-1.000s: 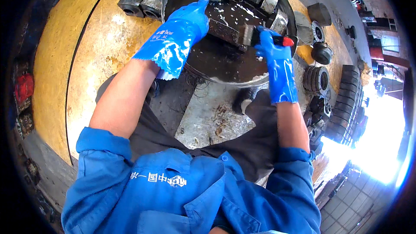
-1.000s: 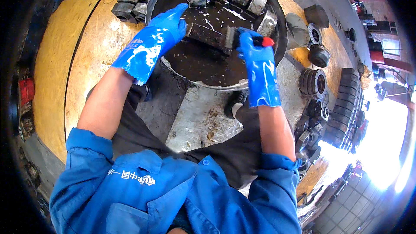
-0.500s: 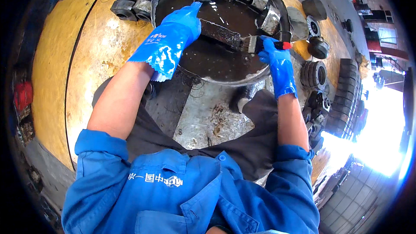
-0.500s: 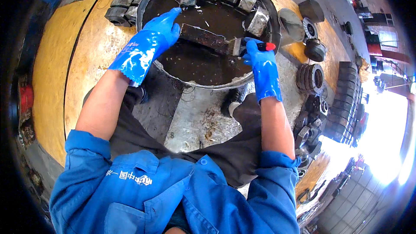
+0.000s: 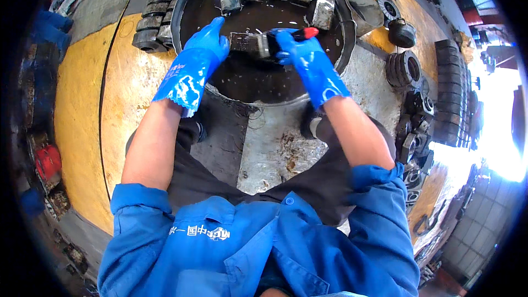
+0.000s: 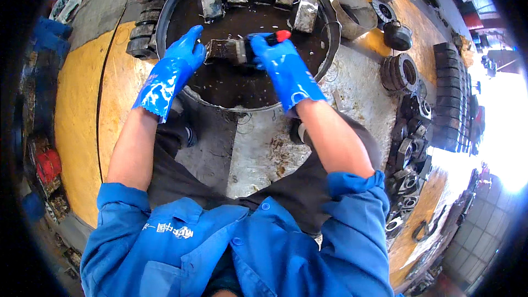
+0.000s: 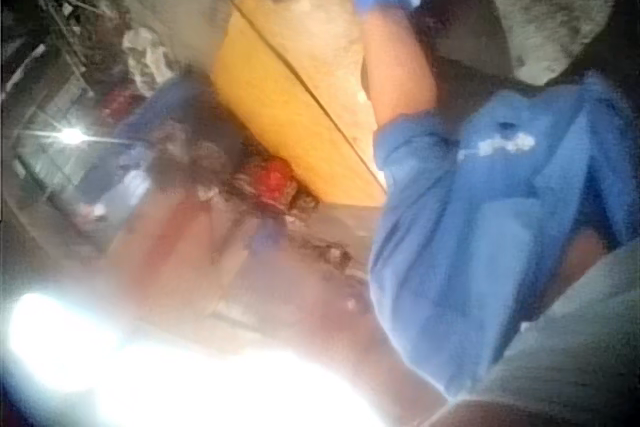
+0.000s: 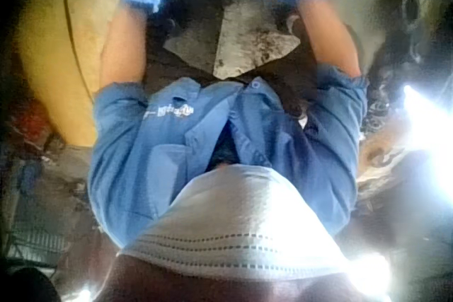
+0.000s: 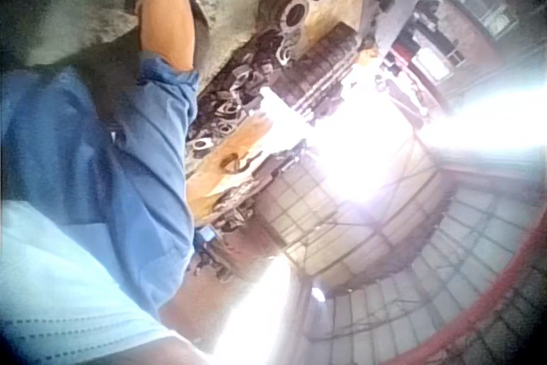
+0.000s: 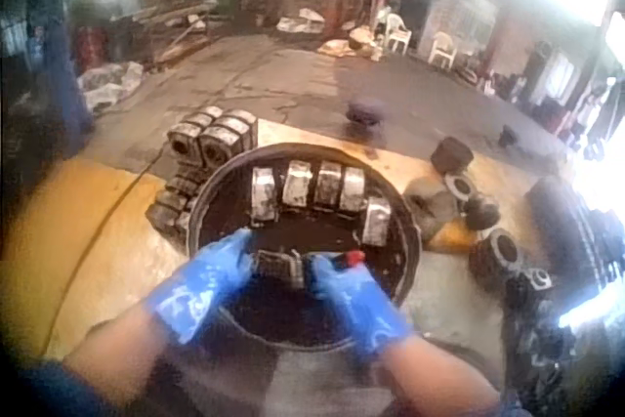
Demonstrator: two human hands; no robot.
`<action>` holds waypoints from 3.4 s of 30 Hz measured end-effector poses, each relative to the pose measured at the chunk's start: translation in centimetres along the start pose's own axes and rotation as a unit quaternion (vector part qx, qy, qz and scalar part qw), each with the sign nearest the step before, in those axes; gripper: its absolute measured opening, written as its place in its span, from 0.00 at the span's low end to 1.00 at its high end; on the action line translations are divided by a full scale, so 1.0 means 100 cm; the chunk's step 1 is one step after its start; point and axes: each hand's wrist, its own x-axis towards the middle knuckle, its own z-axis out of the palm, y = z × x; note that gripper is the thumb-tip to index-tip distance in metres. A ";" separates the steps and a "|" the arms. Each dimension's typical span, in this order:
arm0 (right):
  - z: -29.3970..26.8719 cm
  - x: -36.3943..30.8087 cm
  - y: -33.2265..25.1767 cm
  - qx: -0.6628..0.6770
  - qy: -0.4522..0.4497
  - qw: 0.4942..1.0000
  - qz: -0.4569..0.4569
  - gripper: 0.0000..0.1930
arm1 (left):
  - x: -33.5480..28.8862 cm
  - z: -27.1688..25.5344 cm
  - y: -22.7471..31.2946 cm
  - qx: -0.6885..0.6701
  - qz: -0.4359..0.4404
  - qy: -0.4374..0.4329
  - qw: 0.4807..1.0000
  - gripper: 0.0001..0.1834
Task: The person cleans metal industrial components by dipping them into a basin of dark liquid and scrubbing them with a brush. The person handles the components one at a time, turning them over to scrub different sides before placing them back into the basin or on the workbench.
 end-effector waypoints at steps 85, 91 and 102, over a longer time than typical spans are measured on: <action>-0.055 0.018 -0.001 -0.314 0.046 0.948 -0.013 0.22 | 0.014 0.040 -0.007 -0.050 0.222 0.029 0.973 0.52; -0.016 0.002 -0.024 -0.130 0.018 0.985 -0.111 0.18 | 0.025 0.069 -0.037 -0.352 0.112 0.062 0.927 0.33; 0.033 -0.017 -0.028 -0.168 -0.006 0.977 -0.131 0.14 | 0.023 0.039 -0.009 -0.706 -0.200 -0.148 0.663 0.46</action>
